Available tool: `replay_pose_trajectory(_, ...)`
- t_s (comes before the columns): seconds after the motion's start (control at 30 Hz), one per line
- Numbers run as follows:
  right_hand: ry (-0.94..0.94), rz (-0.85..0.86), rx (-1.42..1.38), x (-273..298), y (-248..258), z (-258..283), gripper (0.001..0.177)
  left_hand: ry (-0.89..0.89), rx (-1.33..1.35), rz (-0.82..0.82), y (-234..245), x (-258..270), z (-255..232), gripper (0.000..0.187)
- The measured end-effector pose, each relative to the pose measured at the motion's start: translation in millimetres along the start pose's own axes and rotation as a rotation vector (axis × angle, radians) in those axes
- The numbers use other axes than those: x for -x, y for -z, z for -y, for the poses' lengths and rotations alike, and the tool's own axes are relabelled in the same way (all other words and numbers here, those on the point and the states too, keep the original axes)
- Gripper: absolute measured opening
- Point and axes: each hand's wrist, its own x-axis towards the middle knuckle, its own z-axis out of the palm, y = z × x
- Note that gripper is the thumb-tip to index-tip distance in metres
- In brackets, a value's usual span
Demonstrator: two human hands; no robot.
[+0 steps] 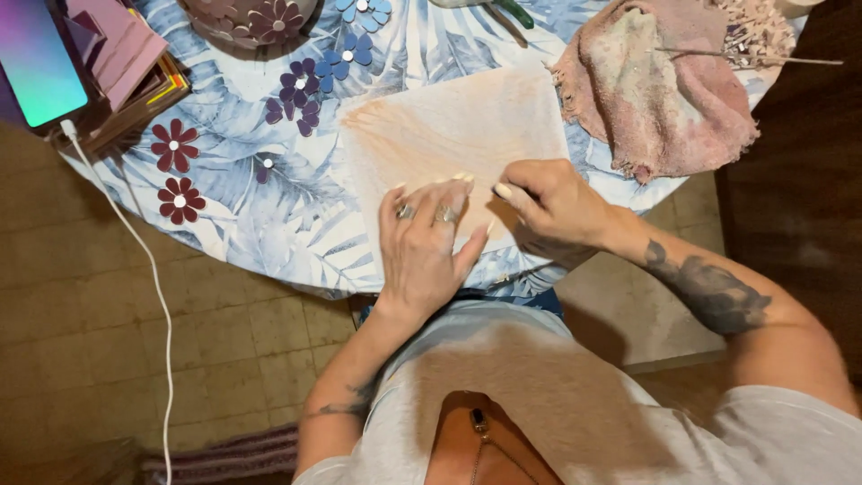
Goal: Sanding the edges of small mosaic tiles and a flat surface using sandpaper.
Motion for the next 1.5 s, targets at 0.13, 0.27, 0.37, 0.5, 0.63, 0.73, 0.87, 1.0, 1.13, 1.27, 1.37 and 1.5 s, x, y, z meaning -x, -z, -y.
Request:
replay_pose_trajectory(0.13, 0.276, 0.042, 0.854, 21.1, 5.6, -27.1, 0.016, 0.074, -0.154, 0.246, 21.1, 11.5, -0.1, 0.049)
replay_pose_trajectory(0.27, 0.325, 0.016, 0.896, -4.9, -18.8, -25.4, 0.013, 0.046, -0.164, 0.339, 23.4, 17.5, 12.1, 0.055)
replay_pose_trajectory(0.37, 0.345, 0.011, 0.784, -62.9, -47.9, -21.5, 0.013, 0.029, -0.160, 0.383, 17.9, 23.2, 20.2, 0.059)
replay_pose_trajectory(0.5, 0.144, 0.225, 0.706, -152.2, -62.2, -13.8, 0.013, -0.010, -0.378, 0.450, 14.3, 26.2, 24.1, 0.062)
replay_pose_trajectory(0.63, 0.133, 0.517, 0.741, -109.9, -26.7, -4.1, 0.029, -0.037, -0.360, 0.391, 13.9, 27.3, 27.6, 0.067)
replay_pose_trajectory(0.73, 0.303, 0.560, 0.823, -45.6, 5.6, -37.3, 0.014, 0.052, -0.174, 0.504, 16.3, 25.0, 28.3, 0.069)
replay_pose_trajectory(0.87, 0.251, 0.579, 0.897, -22.8, 17.4, -37.6, 0.014, 0.003, -0.159, 0.480, 16.3, 23.5, 31.4, 0.073)
replay_pose_trajectory(1.0, 0.283, 0.266, 0.697, -64.8, -28.7, -20.9, 0.012, 0.013, -0.163, 0.473, 14.4, 25.4, 29.9, 0.075)
replay_pose_trajectory(1.13, 0.362, 0.062, 0.693, -137.0, -72.2, -59.3, 0.011, 0.017, -0.170, 0.453, 14.3, 24.9, 27.9, 0.074)
replay_pose_trajectory(1.27, 0.511, 0.098, 0.785, -111.4, -55.2, -43.3, 0.014, 0.029, -0.165, 0.418, 12.3, 29.8, 28.5, 0.074)
replay_pose_trajectory(1.37, 0.577, 0.402, 0.793, -52.9, -3.4, -33.8, 0.014, 0.016, -0.156, 0.401, 13.7, 28.5, 29.6, 0.073)
replay_pose_trajectory(1.5, 0.465, 0.620, 0.734, -33.8, 38.1, -22.7, 0.018, 0.007, -0.149, 0.378, 14.5, 26.6, 27.6, 0.062)
